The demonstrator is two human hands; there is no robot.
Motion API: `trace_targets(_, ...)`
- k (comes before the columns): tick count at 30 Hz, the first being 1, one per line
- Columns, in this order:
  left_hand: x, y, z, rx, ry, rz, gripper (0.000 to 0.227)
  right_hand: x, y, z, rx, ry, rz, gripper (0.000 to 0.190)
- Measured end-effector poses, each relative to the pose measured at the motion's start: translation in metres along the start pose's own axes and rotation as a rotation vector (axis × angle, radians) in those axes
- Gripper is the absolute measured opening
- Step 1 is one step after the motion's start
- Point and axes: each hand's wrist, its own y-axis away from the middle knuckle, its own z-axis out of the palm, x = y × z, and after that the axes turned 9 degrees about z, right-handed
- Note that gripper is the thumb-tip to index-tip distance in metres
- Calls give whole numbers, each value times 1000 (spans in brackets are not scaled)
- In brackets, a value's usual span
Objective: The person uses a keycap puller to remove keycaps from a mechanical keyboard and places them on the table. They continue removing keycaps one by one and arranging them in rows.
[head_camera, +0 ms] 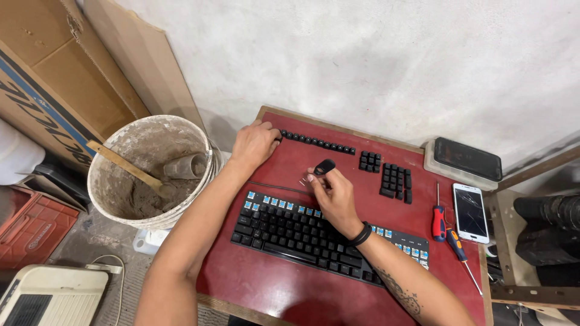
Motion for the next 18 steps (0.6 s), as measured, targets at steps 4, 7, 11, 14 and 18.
trace_targets(4,10,13,-47,29,54,-25,18,-2,-1,-3,-8,-11,23,12)
trace_targets(7,26,37,-93,74,200,-87,17,-2,-1,-4,-54,-68,58,15)
trace_targets(11,41,84,-111,115,412,-114,14,-7,-1,-2,-130,-112,66,17)
trace_targets(14,57,126,-119,103,514,-110,14,-15,2,-2,-200,-133,56,19)
trace_targets(18,69,171,-124,130,615,-138,17,-27,3,4,-339,-126,15,26)
